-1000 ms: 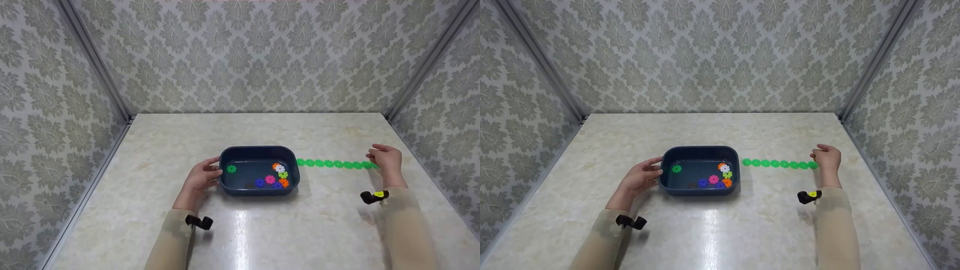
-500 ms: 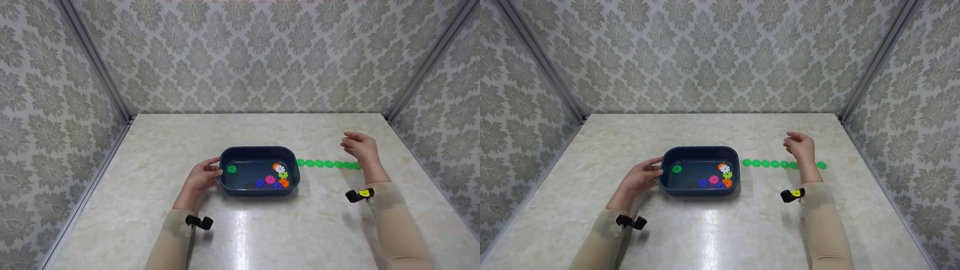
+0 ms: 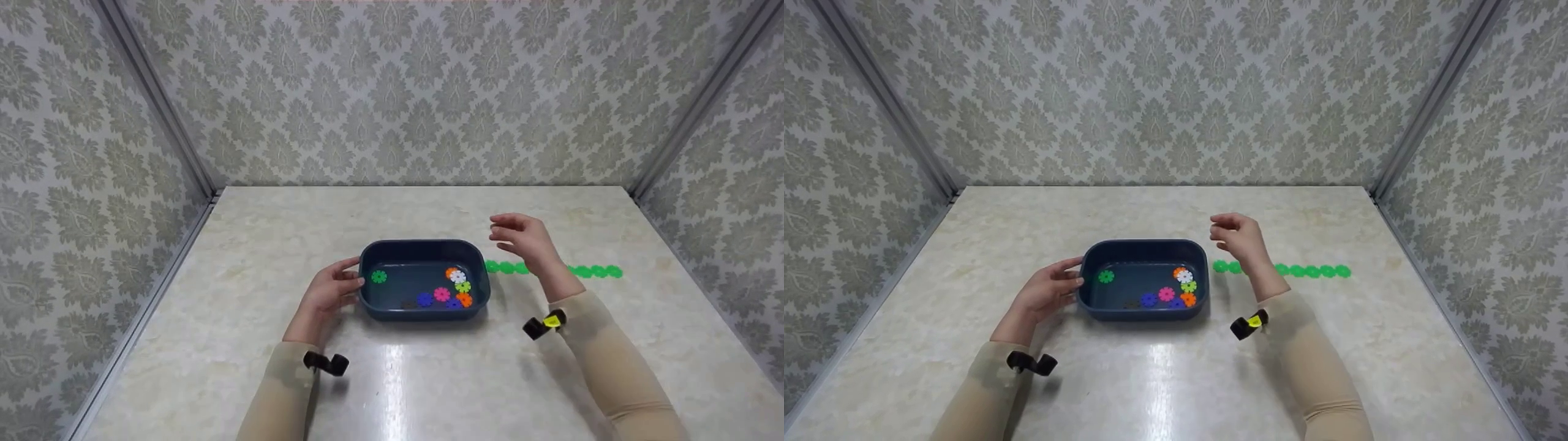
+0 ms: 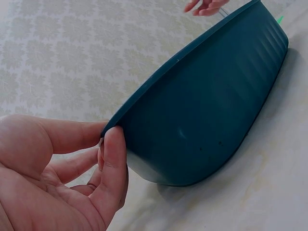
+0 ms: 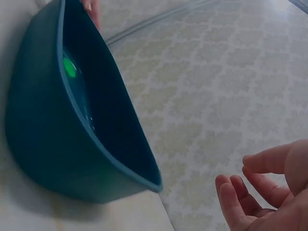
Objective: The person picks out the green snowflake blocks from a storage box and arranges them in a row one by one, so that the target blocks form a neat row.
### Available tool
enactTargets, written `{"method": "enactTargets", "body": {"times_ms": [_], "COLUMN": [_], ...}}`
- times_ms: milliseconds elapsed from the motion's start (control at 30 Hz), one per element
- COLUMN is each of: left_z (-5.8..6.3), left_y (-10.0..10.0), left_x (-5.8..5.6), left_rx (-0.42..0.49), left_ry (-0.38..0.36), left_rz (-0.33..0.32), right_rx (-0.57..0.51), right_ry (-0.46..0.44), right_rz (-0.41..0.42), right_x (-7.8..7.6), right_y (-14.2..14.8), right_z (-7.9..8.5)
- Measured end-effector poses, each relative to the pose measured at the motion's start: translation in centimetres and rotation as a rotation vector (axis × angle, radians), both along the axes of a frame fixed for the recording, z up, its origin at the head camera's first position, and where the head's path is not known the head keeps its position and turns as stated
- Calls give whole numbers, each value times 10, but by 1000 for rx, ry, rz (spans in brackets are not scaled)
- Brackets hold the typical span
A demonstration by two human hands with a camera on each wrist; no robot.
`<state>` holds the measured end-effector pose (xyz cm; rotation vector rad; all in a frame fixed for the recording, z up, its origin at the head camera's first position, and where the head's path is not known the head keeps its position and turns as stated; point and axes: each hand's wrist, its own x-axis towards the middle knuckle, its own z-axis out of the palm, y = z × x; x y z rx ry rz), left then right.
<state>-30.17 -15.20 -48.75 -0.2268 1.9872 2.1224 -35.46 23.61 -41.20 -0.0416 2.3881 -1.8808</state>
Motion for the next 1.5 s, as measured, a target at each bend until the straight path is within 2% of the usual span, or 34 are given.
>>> {"method": "enactTargets", "body": {"times_ms": [233, 533, 833, 1267, 1500], "left_z": [-1, -2, -1, 2, 1], "left_y": [0, -2, -1, 0, -1], "left_x": [0, -2, 0, 0, 0], "left_rx": [-1, -7, 4, -14, -2], "left_ry": [4, -4, 0, -12, -10], "left_rz": [-3, 3, 4, 17, -6], "right_rx": [7, -18, 54, 129, 269], "right_ry": [9, 11, 5, 31, 70], "right_rz": [92, 187, 273, 315, 349], "right_x": [3, 5, 7, 5, -2], "right_y": [-46, -88, -127, -175, -185], "right_z": [-2, -9, -21, -45, -56]}}
